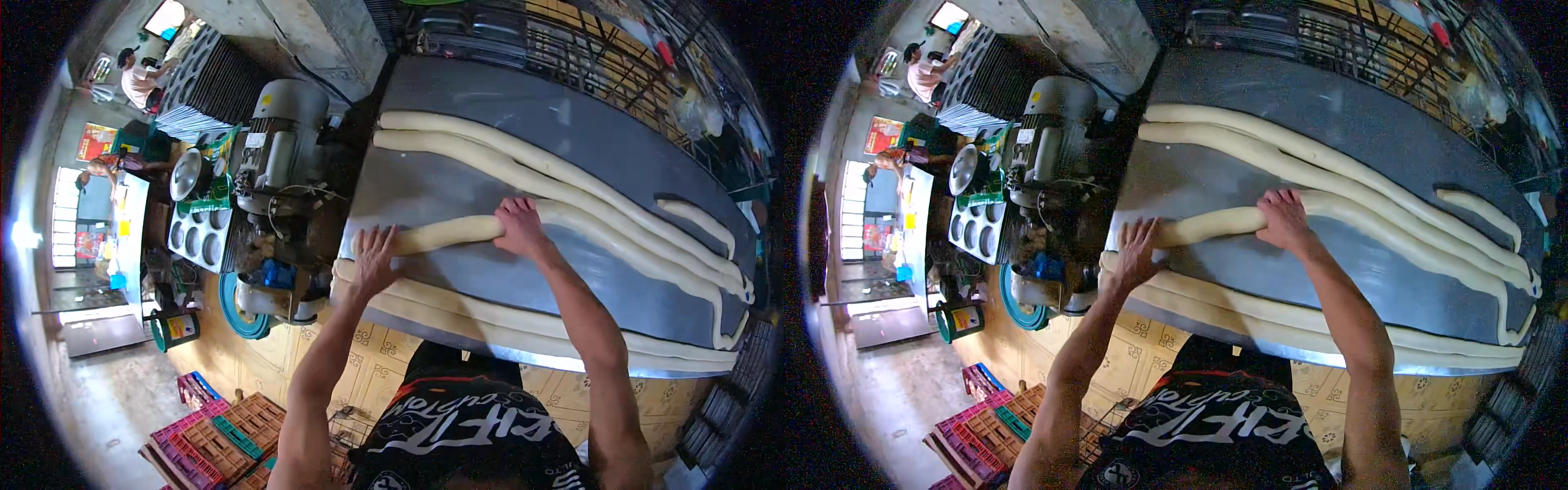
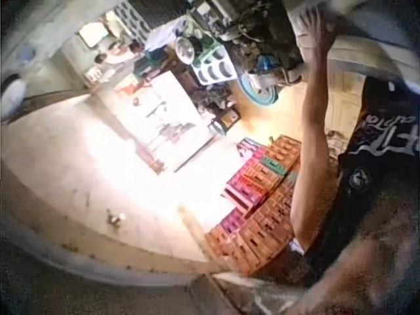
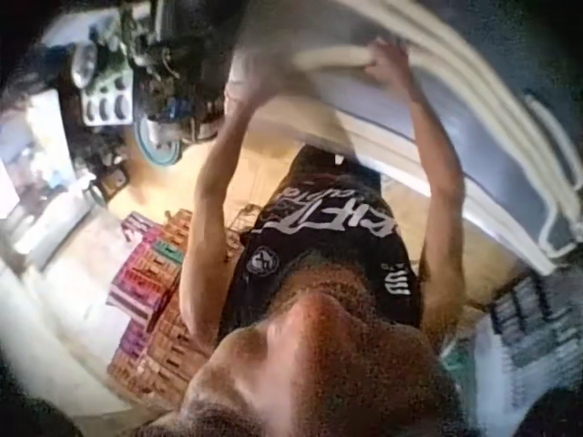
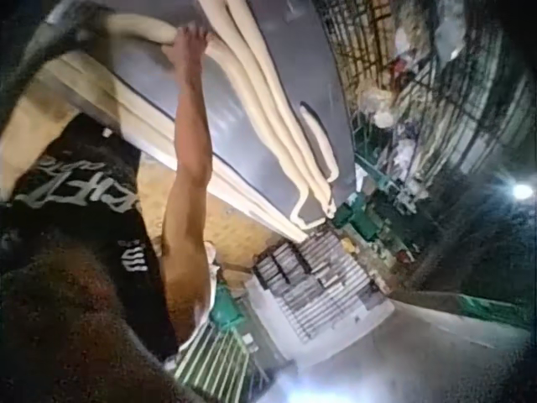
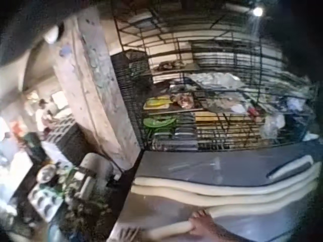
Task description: Shaping and rolling out long strips of dough on a work table in a bakery.
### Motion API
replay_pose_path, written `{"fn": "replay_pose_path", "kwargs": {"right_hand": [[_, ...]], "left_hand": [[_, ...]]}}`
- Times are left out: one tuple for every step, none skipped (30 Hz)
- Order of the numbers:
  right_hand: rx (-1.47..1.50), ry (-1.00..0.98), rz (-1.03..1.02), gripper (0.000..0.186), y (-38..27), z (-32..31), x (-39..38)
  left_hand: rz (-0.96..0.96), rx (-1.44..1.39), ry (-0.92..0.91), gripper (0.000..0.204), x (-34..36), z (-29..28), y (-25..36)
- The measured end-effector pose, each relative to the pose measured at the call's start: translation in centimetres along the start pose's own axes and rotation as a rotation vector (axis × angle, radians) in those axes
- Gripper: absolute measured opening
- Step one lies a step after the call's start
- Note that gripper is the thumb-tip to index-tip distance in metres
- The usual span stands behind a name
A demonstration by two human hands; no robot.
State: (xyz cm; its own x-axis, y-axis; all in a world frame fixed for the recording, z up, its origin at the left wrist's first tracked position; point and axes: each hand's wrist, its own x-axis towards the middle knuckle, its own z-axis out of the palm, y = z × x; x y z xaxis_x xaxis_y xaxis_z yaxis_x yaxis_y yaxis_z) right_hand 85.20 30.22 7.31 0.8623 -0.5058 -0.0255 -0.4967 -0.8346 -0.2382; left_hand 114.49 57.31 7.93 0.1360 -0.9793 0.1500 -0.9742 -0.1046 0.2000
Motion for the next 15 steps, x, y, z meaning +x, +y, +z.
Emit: {"fn": "replay_pose_path", "kwargs": {"right_hand": [[0.053,-0.098,-0.019,0.041,-0.4,-1.4,-0.8],[0.103,-0.198,-0.036,0.040,-0.6,-3.4,-1.9],[0.106,-0.201,-0.038,0.040,-0.7,-5.0,-3.6],[0.099,-0.291,-0.039,0.042,-0.9,-6.6,-5.7],[0.092,-0.390,-0.041,0.044,-0.9,-8.5,-7.9],[0.106,-0.469,0.047,0.043,-0.3,-11.4,-10.4],[0.122,-0.551,0.163,0.042,1.2,-14.5,-13.8],[0.197,-0.525,0.241,0.043,3.0,-16.7,-17.1],[0.134,-0.498,0.289,0.043,4.5,-16.4,-20.3],[0.054,-0.459,0.350,0.043,5.7,-17.3,-23.7],[0.089,-0.367,0.370,0.046,7.6,-15.3,-27.0],[0.113,-0.274,0.398,0.051,8.9,-11.9,-30.1],[0.144,-0.215,0.411,0.066,8.4,-8.6,-31.2],[0.083,-0.102,0.321,0.069,7.0,-5.3,-32.6],[0.023,0.016,0.216,0.073,4.5,-2.8,-31.6]], "left_hand": [[-0.016,0.032,0.029,0.084,0.5,0.8,-0.2],[-0.032,0.060,0.059,0.078,0.9,1.6,-0.4],[-0.035,0.061,0.055,0.078,1.3,1.7,-1.4],[0.004,0.029,-0.017,0.072,1.4,1.3,-3.0],[0.038,-0.010,-0.093,0.068,0.8,1.5,-3.1],[0.035,-0.024,-0.110,0.068,0.2,1.7,-1.7],[0.104,-0.091,-0.104,0.067,0.7,1.8,0.8],[0.173,-0.152,-0.095,0.066,1.7,1.3,3.4],[0.238,-0.212,-0.086,0.065,2.5,0.7,6.0],[0.320,-0.279,-0.061,0.064,4.2,0.1,8.9],[0.248,-0.232,-0.224,0.061,4.7,0.0,11.9],[0.184,-0.187,-0.381,0.059,4.6,0.4,15.2],[0.197,-0.193,-0.388,0.059,3.1,2.1,16.8],[0.226,-0.018,-0.270,0.058,1.3,4.6,17.8],[0.242,0.165,-0.145,0.059,0.2,6.4,19.0]]}}
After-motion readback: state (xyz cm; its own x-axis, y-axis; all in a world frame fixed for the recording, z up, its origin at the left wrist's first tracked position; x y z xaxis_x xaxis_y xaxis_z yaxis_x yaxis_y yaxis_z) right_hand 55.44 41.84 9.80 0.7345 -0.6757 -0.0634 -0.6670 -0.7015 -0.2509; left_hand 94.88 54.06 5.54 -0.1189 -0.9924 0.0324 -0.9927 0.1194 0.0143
